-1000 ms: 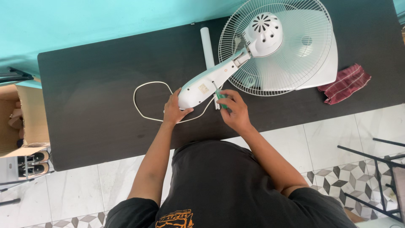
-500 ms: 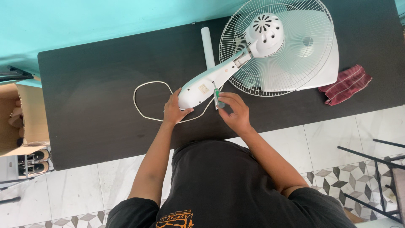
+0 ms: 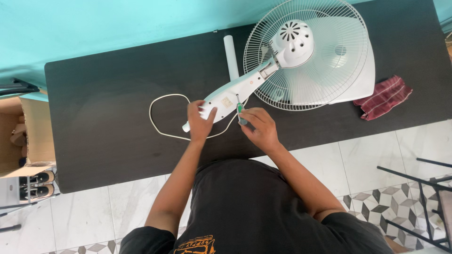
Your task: The person assembles a white table fan on a dark table. They attach the fan head to the stand, then use a green screwdriver to tighten screws on the fan's neck.
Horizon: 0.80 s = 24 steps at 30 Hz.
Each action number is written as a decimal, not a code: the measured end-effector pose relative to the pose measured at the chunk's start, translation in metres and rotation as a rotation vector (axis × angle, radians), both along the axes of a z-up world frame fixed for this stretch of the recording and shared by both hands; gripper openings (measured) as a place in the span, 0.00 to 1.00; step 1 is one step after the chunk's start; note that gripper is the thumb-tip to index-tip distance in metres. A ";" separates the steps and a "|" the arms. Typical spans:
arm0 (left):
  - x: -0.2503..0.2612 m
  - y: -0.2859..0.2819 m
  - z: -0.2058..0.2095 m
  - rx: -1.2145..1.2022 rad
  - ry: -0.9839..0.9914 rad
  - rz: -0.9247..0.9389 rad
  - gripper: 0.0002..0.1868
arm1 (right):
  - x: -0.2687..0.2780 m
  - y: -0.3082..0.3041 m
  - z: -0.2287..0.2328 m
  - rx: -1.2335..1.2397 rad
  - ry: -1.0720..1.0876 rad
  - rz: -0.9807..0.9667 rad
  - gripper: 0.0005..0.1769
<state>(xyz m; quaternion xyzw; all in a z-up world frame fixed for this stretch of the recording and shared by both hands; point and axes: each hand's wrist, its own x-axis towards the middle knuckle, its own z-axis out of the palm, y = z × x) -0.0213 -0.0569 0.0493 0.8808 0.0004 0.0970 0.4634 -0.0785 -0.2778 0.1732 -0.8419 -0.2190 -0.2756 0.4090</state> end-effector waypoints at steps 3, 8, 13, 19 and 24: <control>0.005 -0.031 0.003 -0.810 0.709 -0.159 0.26 | -0.002 -0.001 0.000 -0.006 0.004 0.002 0.20; 0.009 -0.065 -0.006 -1.297 1.082 -0.268 0.22 | -0.001 -0.005 0.002 -0.028 0.000 0.002 0.19; 0.003 -0.075 -0.013 -1.380 1.119 -0.237 0.16 | -0.003 -0.007 0.002 -0.064 0.034 0.004 0.18; 0.005 -0.073 0.002 -1.450 1.142 -0.252 0.14 | -0.006 -0.015 0.002 -0.062 0.088 0.035 0.19; -0.002 -0.075 0.011 -1.461 1.147 -0.212 0.16 | -0.005 -0.016 0.005 -0.097 0.155 0.099 0.23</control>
